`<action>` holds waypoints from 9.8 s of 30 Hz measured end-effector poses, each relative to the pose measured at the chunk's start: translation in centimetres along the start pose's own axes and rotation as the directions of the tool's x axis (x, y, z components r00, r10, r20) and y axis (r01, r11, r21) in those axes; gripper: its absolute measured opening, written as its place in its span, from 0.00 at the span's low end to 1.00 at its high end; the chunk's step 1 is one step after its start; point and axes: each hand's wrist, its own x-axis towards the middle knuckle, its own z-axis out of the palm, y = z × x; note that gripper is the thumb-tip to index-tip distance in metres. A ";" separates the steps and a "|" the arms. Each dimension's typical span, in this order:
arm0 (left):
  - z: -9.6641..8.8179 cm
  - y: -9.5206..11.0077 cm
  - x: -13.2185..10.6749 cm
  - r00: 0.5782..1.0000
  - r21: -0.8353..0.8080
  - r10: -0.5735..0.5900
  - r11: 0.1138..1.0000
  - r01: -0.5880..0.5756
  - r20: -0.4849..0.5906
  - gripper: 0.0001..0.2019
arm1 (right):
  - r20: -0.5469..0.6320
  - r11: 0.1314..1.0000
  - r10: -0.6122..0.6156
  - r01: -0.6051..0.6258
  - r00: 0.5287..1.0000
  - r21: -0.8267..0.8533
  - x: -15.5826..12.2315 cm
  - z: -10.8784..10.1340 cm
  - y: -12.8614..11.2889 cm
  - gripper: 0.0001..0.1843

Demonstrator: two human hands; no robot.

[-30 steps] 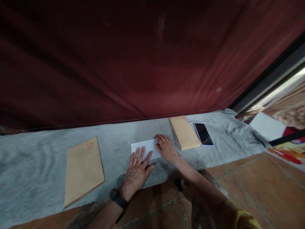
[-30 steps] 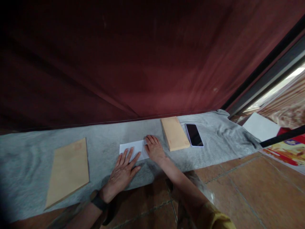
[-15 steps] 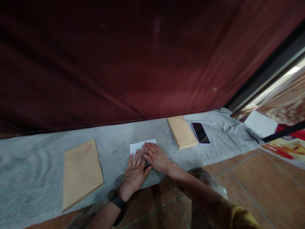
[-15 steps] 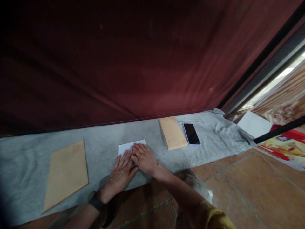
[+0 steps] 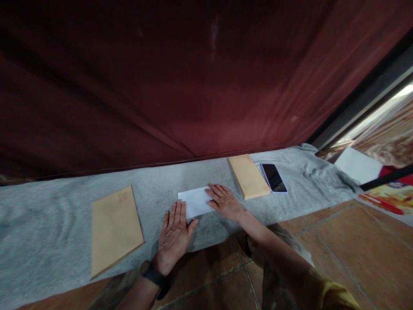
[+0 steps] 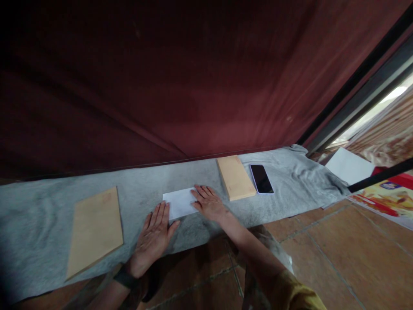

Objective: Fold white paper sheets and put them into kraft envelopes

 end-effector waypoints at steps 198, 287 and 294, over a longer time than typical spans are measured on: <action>-1.6 -1.2 7.0 0.802 -0.700 -0.508 0.446 0.558 0.315 0.28 | 0.093 0.775 0.436 -0.426 0.895 0.466 5.7 -1.6 1.9 0.08; 1.8 5.1 6.3 0.978 -0.201 -0.208 0.957 0.207 0.016 0.29 | -0.020 0.998 0.056 -0.056 0.998 0.007 1.9 0.9 -2.8 0.28; 1.7 5.1 6.3 0.969 -0.158 -0.242 0.956 0.246 0.049 0.30 | -0.025 0.997 0.074 -0.074 0.997 -0.014 1.3 0.3 -1.9 0.28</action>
